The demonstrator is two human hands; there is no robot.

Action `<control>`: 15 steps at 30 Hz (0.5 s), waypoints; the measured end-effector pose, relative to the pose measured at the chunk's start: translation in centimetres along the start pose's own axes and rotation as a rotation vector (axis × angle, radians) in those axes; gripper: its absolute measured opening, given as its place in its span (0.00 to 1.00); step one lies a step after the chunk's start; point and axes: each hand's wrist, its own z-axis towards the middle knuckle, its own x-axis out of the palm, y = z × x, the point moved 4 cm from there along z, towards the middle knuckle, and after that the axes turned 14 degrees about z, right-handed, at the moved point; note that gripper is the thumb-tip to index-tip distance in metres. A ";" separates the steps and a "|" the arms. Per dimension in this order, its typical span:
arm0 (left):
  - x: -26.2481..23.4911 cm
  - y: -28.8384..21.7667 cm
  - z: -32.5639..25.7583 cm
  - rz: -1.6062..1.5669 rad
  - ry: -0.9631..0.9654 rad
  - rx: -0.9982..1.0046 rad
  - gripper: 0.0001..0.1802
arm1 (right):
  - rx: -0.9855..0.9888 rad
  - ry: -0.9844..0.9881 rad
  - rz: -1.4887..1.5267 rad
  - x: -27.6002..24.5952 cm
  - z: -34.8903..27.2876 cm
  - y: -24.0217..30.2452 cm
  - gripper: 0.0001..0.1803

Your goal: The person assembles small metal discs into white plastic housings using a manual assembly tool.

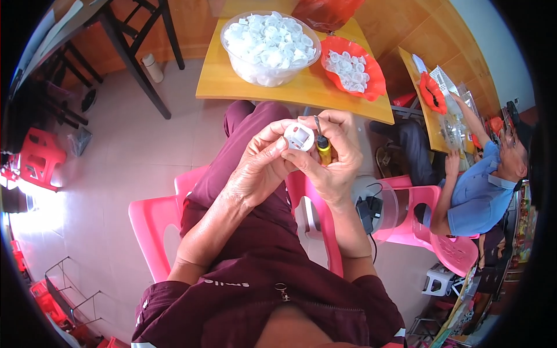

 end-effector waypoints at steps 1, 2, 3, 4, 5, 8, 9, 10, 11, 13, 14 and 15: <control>-0.1 0.0 0.0 0.006 -0.002 0.009 0.19 | -0.003 0.006 -0.037 0.1 0.0 0.1 0.23; -0.1 -0.1 0.0 0.012 -0.005 0.018 0.19 | -0.007 0.012 -0.073 0.2 0.0 0.2 0.23; -0.1 -0.2 0.0 0.013 -0.006 0.020 0.19 | -0.008 0.013 -0.071 0.2 0.0 0.1 0.23; 0.0 -0.3 0.1 0.009 0.003 0.010 0.19 | -0.052 0.032 -0.065 0.2 -0.1 0.2 0.23; 0.0 -0.4 0.0 0.005 0.010 0.001 0.19 | -0.097 0.053 -0.058 0.2 -0.1 0.3 0.23; -0.5 -1.2 -0.4 0.078 -0.067 0.054 0.19 | -0.127 0.126 -0.126 0.0 0.4 1.8 0.21; -0.3 -1.8 -0.5 0.083 -0.085 0.076 0.18 | -0.130 0.096 -0.093 -0.1 0.1 1.6 0.20; -0.3 -2.1 -0.5 0.084 -0.087 0.079 0.18 | -0.131 0.098 -0.091 0.0 0.0 1.9 0.20; -0.5 -2.4 -0.5 0.134 -0.098 0.098 0.17 | -0.135 0.127 -0.137 0.2 -0.1 2.3 0.20; -0.4 -3.0 -0.5 0.184 -0.074 0.138 0.16 | -0.162 0.133 -0.186 0.6 -0.2 2.4 0.22; -0.4 -3.2 -0.6 0.185 -0.076 0.141 0.16 | -0.163 0.135 -0.184 0.6 -0.2 2.4 0.22; -0.3 -3.3 -0.6 0.199 -0.077 0.149 0.17 | -0.139 0.139 -0.216 0.6 -0.3 2.3 0.22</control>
